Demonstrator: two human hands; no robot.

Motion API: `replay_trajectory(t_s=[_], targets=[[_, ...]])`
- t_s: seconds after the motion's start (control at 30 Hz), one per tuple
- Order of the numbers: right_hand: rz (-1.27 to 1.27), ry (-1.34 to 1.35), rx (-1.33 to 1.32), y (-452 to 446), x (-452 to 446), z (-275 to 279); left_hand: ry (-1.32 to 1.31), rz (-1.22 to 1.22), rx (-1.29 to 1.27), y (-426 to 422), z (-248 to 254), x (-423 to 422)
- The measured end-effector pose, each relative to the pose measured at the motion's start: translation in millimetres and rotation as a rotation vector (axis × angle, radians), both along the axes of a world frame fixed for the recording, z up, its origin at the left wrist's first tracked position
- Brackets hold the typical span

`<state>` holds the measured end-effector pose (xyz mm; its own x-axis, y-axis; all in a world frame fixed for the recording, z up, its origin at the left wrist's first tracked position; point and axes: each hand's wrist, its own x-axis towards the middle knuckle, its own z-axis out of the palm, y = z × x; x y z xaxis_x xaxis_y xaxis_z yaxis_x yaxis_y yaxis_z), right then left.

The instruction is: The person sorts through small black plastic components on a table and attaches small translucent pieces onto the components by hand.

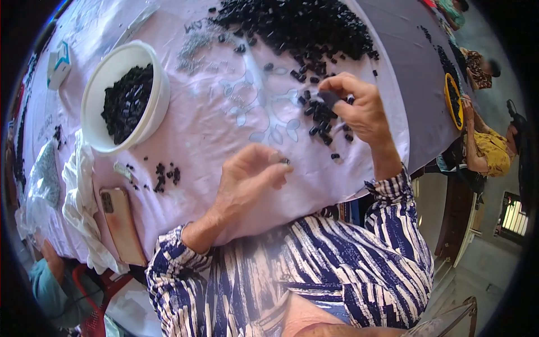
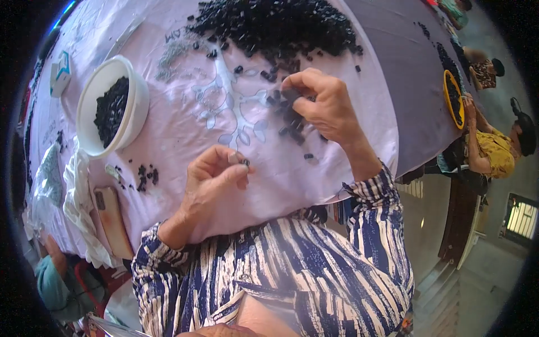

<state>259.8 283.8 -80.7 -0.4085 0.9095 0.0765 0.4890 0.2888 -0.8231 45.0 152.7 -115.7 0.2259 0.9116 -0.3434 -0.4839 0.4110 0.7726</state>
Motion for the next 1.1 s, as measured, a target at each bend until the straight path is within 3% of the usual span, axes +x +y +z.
replay_trajectory(t_s=[0.03, 0.1, 0.17, 1.1], targets=[[0.017, 0.126, -0.298, -11.3, -0.3, 9.5, -0.009, 0.018, 0.005, 0.0, -1.7, 0.3], [0.130, 0.367, -0.526, -34.2, -1.9, 10.3, -0.027, 0.049, 0.025, 0.1, -4.1, 2.8], [0.155, 0.320, -0.616, -51.5, -11.2, 15.9, -0.058, 0.069, 0.030, -0.7, -2.5, 4.2], [0.109, 0.195, -0.614, -80.2, -21.3, 14.4, 0.099, 0.009, 0.148, -7.6, -5.8, 5.1]])
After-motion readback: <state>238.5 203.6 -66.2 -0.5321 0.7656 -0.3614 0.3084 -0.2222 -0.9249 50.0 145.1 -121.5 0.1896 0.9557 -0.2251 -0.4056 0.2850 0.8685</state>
